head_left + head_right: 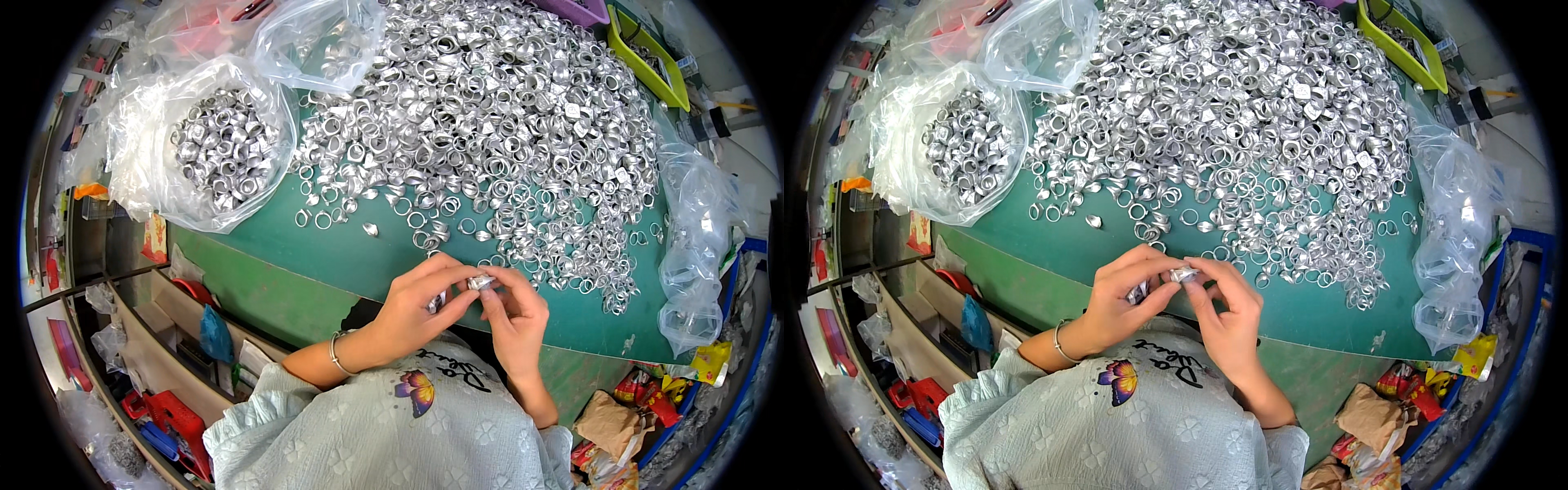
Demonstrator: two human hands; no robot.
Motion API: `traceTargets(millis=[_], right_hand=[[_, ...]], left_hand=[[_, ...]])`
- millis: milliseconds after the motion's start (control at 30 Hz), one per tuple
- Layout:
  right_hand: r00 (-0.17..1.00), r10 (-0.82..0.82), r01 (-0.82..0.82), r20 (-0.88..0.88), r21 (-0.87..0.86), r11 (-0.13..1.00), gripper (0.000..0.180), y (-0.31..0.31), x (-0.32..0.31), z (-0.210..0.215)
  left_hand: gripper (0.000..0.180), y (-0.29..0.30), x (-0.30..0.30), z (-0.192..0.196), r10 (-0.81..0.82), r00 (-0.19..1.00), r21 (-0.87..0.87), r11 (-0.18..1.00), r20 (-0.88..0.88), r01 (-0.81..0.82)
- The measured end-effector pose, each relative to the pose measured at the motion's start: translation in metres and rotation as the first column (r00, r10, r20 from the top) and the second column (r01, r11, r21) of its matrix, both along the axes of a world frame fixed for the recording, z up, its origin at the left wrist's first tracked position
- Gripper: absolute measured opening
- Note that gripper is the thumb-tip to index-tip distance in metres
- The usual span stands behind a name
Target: The person sorts small silver metal ring-shaped and tab-shaped components on a green table by hand. They pick up individual pieces from a large pile, inspect them, and group them together before putting some into a clear plastic bag.
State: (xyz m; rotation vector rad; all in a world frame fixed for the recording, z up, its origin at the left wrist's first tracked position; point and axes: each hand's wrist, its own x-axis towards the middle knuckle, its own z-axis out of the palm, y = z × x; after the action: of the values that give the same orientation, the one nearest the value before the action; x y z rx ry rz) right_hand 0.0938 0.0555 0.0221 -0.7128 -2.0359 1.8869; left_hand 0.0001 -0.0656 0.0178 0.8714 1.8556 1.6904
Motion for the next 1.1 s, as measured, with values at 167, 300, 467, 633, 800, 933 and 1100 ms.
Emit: traceTargets(millis=[167, 300, 467, 633, 800, 933, 1100], right_hand=[[0.979, -0.041, 0.046, -0.199, 0.021, 0.999, 0.019, 0.000, -0.002, -0.001], [0.957, 0.081, -0.062, -0.278, 0.077, 0.995, 0.018, 0.012, -0.001, -0.008], [0.959, 0.001, -0.064, -0.282, -0.215, 0.975, 0.013, 0.011, -0.003, -0.012], [0.957, 0.003, 0.077, -0.292, 0.264, 0.961, 0.010, -0.001, -0.003, -0.011], [0.953, -0.084, 0.128, -0.291, 0.133, 0.983, 0.013, -0.003, -0.004, -0.021], [0.949, -0.166, 0.155, -0.269, -0.061, 0.986, 0.010, -0.005, -0.010, -0.021], [0.967, -0.167, 0.051, -0.190, -0.499, 0.865, 0.016, 0.005, -0.007, -0.025]], left_hand=[[0.029, 0.000, 0.003, 0.007, 0.008, 0.998, -0.008, 1.000, -0.054, -0.008], [0.030, 0.001, 0.004, 0.009, -0.003, 0.999, -0.006, 1.000, -0.033, 0.003], [0.031, 0.003, 0.005, 0.008, 0.033, 0.992, 0.016, 0.999, -0.122, -0.032], [0.030, 0.005, 0.008, 0.003, 0.091, 0.969, 0.021, 0.996, -0.228, -0.088], [0.028, 0.006, 0.012, 0.007, 0.075, 0.991, 0.027, 0.997, -0.108, -0.073], [0.028, 0.011, 0.010, -0.001, 0.110, 0.990, 0.028, 0.994, -0.085, -0.108], [0.030, 0.014, 0.002, -0.011, 0.169, 0.979, 0.056, 0.985, -0.118, -0.163]])
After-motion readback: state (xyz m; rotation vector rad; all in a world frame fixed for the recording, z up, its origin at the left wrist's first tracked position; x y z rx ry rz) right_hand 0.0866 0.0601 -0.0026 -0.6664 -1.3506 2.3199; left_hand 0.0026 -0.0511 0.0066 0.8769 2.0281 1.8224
